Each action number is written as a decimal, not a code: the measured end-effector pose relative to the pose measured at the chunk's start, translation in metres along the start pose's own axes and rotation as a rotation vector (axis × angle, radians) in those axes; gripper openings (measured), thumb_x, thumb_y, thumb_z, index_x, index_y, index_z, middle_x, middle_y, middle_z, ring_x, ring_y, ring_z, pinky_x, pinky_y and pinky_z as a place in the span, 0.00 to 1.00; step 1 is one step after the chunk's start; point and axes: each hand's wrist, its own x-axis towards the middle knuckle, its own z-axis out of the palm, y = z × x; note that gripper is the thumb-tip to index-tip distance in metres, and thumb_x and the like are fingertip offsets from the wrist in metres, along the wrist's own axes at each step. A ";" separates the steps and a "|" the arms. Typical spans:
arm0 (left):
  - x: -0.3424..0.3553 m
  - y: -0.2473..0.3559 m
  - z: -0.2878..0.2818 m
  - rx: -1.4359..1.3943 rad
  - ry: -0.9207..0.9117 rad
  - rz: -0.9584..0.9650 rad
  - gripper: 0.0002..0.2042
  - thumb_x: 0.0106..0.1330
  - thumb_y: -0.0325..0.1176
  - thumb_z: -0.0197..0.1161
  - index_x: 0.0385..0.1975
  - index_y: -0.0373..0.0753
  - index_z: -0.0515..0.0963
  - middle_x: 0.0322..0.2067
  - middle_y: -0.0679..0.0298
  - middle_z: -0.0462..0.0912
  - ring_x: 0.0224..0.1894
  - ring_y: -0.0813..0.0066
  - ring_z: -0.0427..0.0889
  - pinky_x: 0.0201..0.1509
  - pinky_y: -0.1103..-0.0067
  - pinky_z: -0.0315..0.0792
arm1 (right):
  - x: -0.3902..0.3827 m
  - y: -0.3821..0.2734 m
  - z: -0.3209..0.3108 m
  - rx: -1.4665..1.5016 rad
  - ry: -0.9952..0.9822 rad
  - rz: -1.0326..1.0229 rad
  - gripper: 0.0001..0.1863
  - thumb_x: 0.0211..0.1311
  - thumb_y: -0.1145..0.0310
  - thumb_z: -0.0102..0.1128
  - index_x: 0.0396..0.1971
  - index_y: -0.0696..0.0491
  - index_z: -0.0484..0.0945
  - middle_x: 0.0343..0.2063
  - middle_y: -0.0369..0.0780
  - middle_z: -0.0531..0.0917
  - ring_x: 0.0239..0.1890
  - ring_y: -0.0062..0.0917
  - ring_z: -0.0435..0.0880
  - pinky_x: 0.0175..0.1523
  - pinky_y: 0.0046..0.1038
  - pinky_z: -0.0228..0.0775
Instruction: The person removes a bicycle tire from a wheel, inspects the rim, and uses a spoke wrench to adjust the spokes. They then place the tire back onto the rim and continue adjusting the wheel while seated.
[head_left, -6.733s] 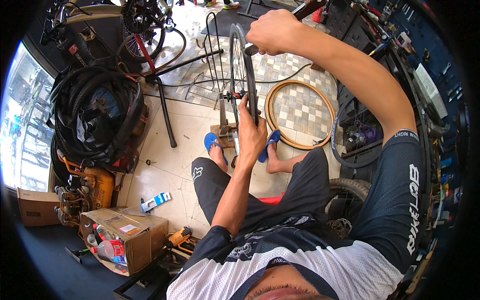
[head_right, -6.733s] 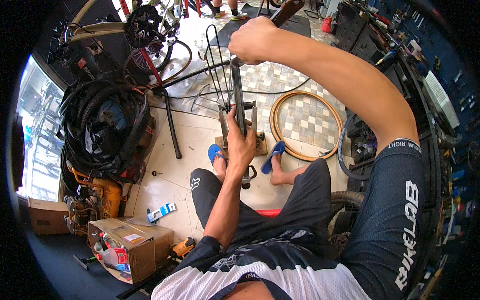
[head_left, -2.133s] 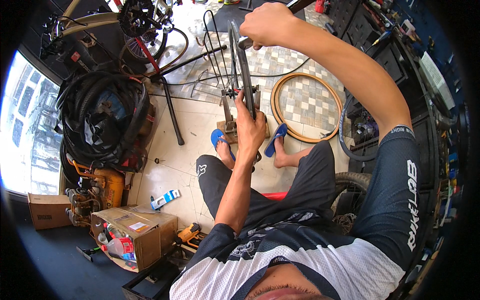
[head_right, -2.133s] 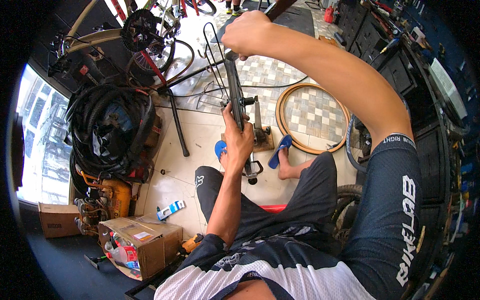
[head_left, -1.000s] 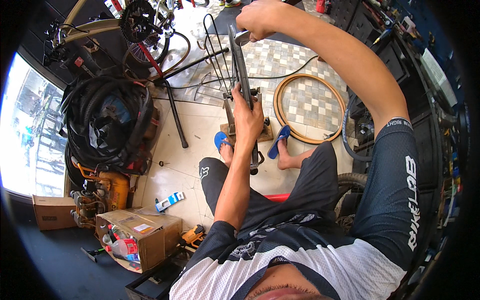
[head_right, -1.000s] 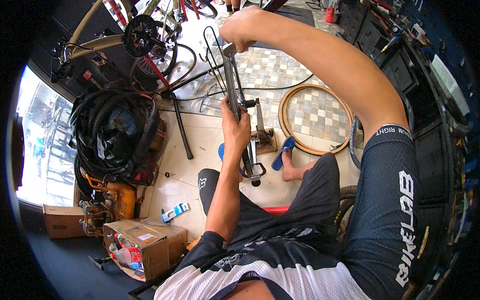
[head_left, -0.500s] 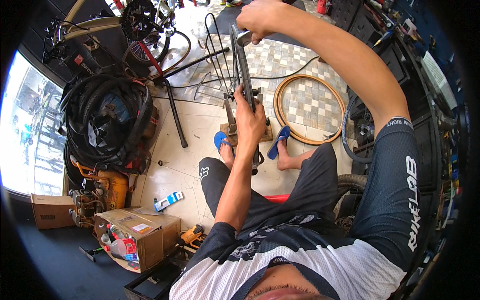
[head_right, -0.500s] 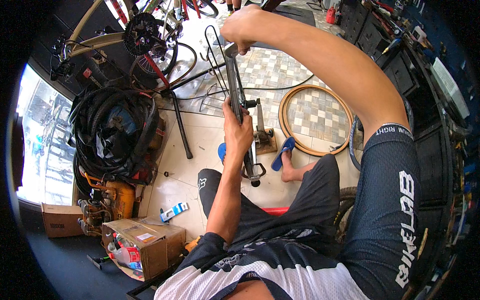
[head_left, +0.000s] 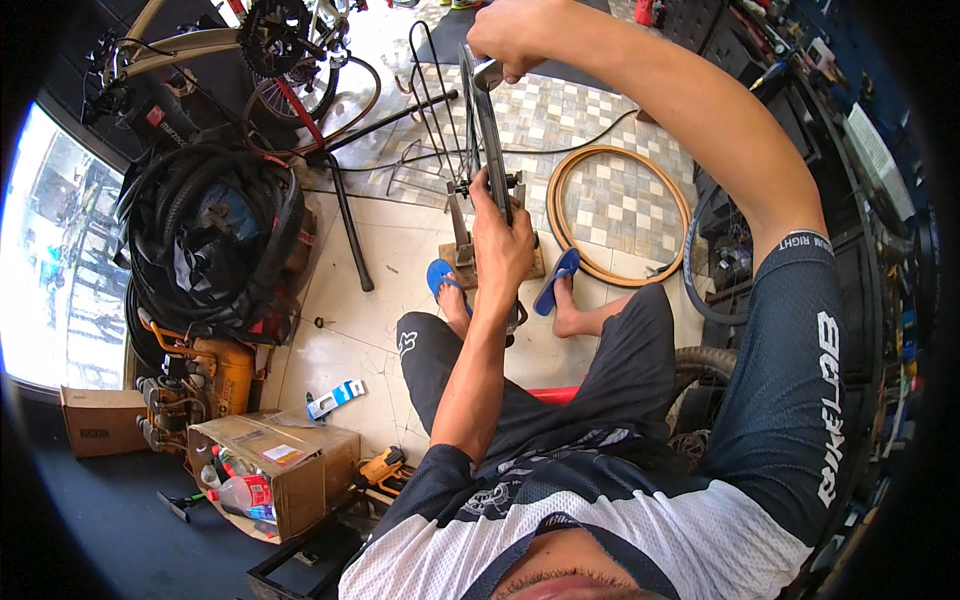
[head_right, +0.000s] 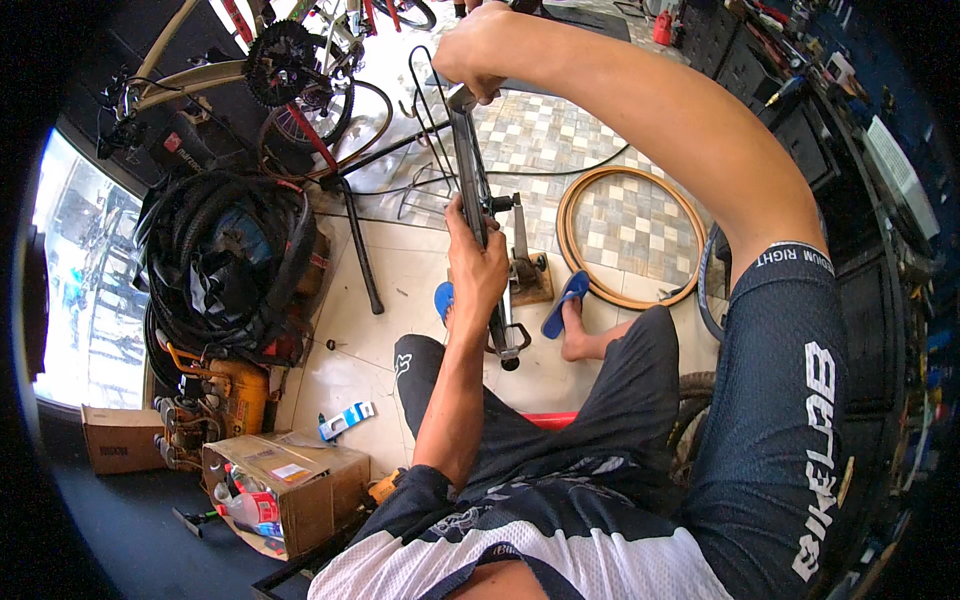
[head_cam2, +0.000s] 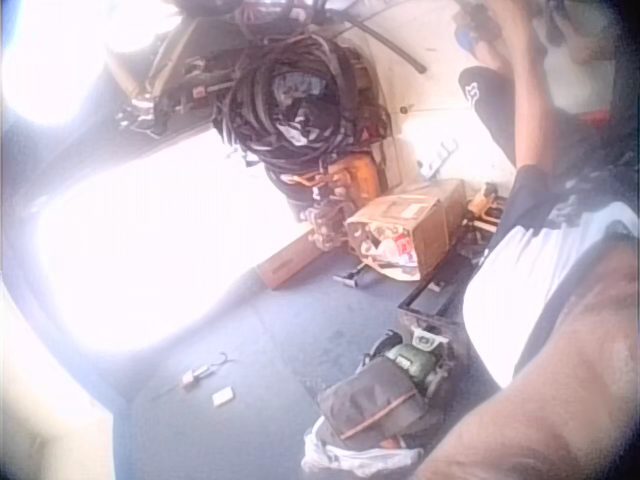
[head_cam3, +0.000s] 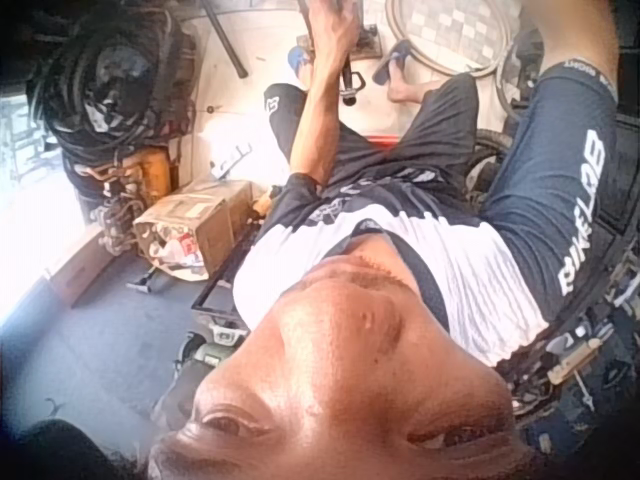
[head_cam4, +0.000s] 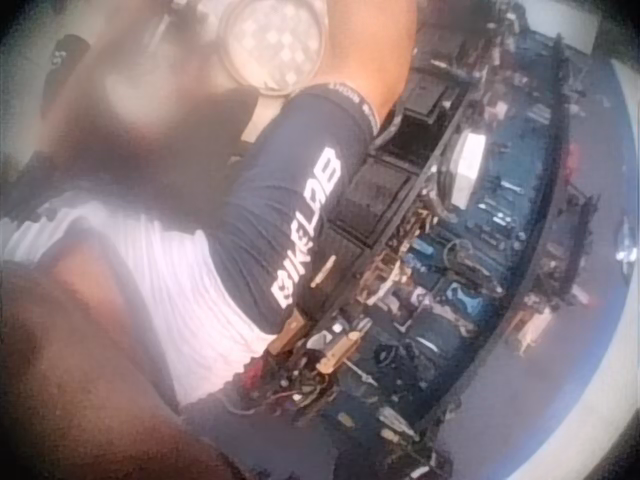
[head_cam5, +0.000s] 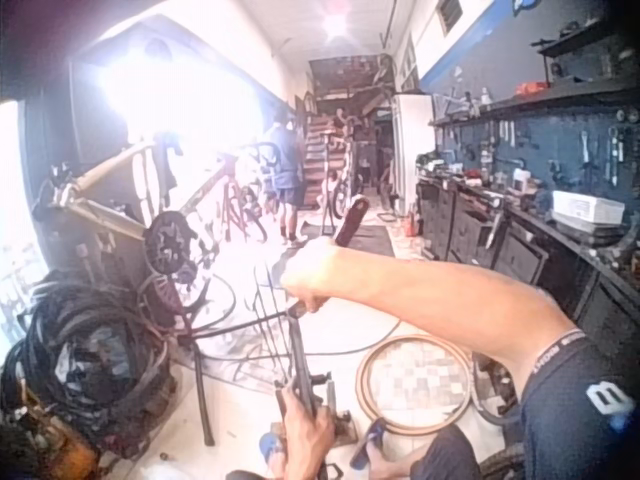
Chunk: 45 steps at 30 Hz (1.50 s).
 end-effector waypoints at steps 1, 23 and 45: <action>0.000 0.001 -0.001 0.004 0.001 -0.005 0.32 0.64 0.21 0.56 0.69 0.33 0.56 0.37 0.47 0.81 0.36 0.47 0.83 0.42 0.60 0.75 | 0.001 -0.002 -0.001 -0.002 -0.004 0.009 0.16 0.50 0.51 0.79 0.34 0.44 0.90 0.33 0.35 0.90 0.39 0.31 0.90 0.40 0.41 0.81; -0.002 0.000 -0.002 0.003 0.018 0.025 0.30 0.65 0.21 0.55 0.68 0.33 0.56 0.37 0.46 0.80 0.36 0.49 0.82 0.43 0.61 0.75 | -0.014 -0.006 0.003 0.035 0.038 0.005 0.18 0.52 0.51 0.77 0.38 0.45 0.89 0.35 0.36 0.91 0.39 0.34 0.90 0.38 0.42 0.82; -0.005 -0.003 0.000 0.048 0.040 0.006 0.27 0.68 0.23 0.55 0.67 0.33 0.59 0.37 0.49 0.83 0.36 0.59 0.84 0.42 0.66 0.77 | 0.001 -0.002 0.003 0.031 0.276 0.127 0.12 0.52 0.61 0.73 0.36 0.49 0.89 0.35 0.43 0.90 0.40 0.36 0.90 0.40 0.42 0.83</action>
